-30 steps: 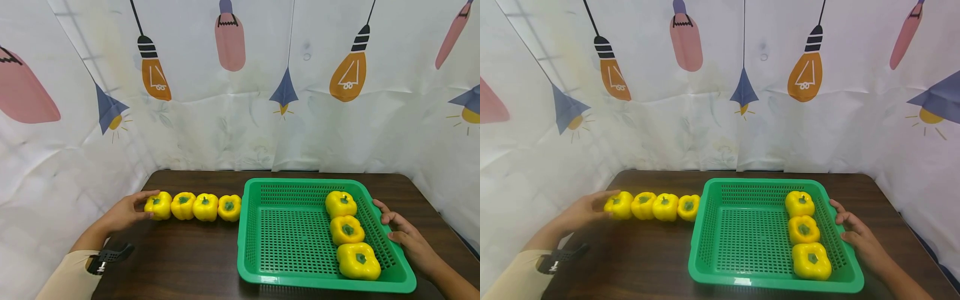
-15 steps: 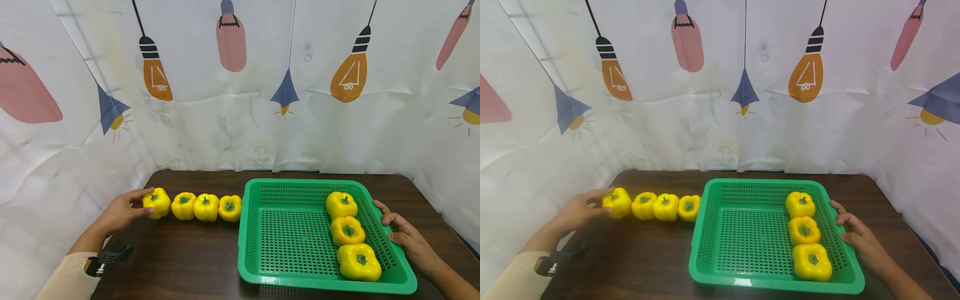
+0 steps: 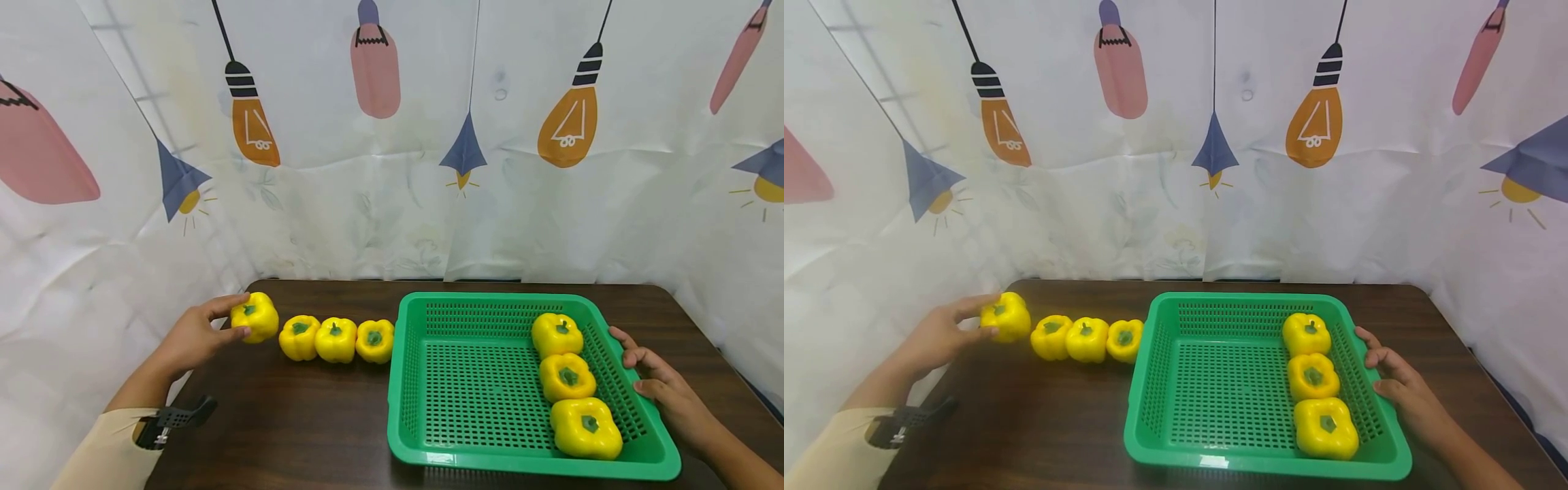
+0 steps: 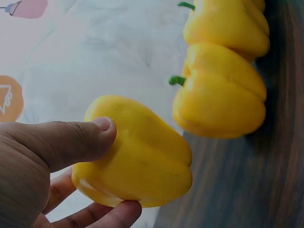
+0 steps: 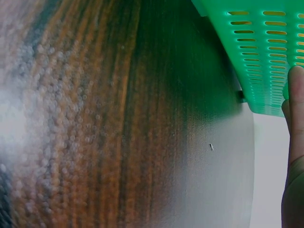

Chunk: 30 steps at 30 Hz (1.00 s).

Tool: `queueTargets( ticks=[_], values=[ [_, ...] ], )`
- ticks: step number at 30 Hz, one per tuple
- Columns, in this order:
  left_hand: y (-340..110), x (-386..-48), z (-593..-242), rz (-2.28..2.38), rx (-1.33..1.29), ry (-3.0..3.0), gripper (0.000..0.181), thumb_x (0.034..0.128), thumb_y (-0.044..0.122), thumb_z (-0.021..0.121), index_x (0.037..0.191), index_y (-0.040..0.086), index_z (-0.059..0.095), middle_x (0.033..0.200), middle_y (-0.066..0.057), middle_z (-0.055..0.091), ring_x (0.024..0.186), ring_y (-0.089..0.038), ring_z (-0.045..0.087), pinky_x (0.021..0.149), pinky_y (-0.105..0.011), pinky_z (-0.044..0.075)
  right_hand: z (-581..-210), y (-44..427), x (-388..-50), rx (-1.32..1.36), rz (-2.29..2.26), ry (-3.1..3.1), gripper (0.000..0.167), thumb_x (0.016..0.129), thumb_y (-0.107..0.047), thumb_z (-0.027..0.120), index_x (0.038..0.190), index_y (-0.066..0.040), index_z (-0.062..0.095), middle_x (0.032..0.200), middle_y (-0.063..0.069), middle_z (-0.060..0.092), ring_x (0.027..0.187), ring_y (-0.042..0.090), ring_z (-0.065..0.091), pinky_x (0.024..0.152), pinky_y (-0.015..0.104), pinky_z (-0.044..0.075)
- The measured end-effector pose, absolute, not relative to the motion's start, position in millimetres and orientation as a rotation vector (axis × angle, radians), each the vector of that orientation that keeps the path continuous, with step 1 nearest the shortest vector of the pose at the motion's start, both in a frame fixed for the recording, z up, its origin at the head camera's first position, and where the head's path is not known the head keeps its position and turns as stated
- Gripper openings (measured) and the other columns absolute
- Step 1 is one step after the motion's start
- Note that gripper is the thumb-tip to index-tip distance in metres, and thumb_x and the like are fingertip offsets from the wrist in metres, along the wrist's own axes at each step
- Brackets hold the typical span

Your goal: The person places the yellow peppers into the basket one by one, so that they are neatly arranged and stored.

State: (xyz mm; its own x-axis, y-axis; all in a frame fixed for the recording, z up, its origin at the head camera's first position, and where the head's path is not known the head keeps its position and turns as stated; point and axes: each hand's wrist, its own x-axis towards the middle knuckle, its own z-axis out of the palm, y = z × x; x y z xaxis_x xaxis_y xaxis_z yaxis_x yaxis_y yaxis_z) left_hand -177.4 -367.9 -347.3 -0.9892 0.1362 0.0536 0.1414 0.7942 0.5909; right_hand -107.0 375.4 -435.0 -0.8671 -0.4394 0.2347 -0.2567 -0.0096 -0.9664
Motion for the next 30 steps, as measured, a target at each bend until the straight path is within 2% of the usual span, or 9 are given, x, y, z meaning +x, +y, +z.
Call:
queueTargets(
  ticks=[9,15,18,27,30],
  values=[
    [-345,-173,-326,-0.986,-0.277,-2.933,0.071,0.0921,0.029,0.08,0.151,0.003,0.049,0.151,-0.026,0.046,0.134,-0.053,0.042,0.101,-0.073,0.036,-436,376,-106,-0.742,-2.023,2.071,0.037,0.099,0.013,0.025,0.116,-0.013,0.044,0.166,-0.009,0.007,0.139,-0.001,0.028,0.095,0.025,0.053],
    [-334,-173,-314,-1.017,-0.27,-2.919,0.073,0.0924,0.031,0.079,0.153,0.005,0.048,0.153,-0.024,0.046,0.137,-0.052,0.039,0.102,-0.074,0.035,-437,377,-106,-0.737,-2.03,2.075,0.036,0.099,0.013,0.025,0.116,-0.013,0.045,0.165,-0.009,0.008,0.138,-0.001,0.03,0.094,0.026,0.054],
    [-328,-172,-310,-1.017,-0.308,-2.902,0.072,0.0923,0.033,0.08,0.152,0.006,0.049,0.152,-0.023,0.047,0.135,-0.05,0.042,0.102,-0.073,0.037,-436,376,-107,-0.738,-2.031,2.083,0.036,0.099,0.013,0.026,0.115,-0.013,0.045,0.165,-0.009,0.01,0.138,-0.001,0.03,0.094,0.025,0.053],
    [-304,-171,-307,-1.011,-0.473,-2.847,0.066,0.0906,0.026,0.082,0.147,0.004,0.055,0.148,-0.021,0.051,0.13,-0.043,0.05,0.098,-0.058,0.049,-429,373,-105,-0.724,-1.999,2.148,0.032,0.099,0.012,0.027,0.115,-0.01,0.045,0.166,-0.007,0.011,0.139,-0.001,0.03,0.094,0.023,0.052],
    [-297,-172,-308,-1.062,-0.521,-2.837,0.065,0.0902,0.023,0.082,0.147,0.004,0.056,0.147,-0.021,0.051,0.129,-0.043,0.051,0.092,-0.047,0.056,-429,373,-104,-0.72,-1.998,2.148,0.032,0.1,0.011,0.027,0.115,-0.01,0.046,0.166,-0.005,0.011,0.14,-0.001,0.029,0.095,0.022,0.051]
  ],
)
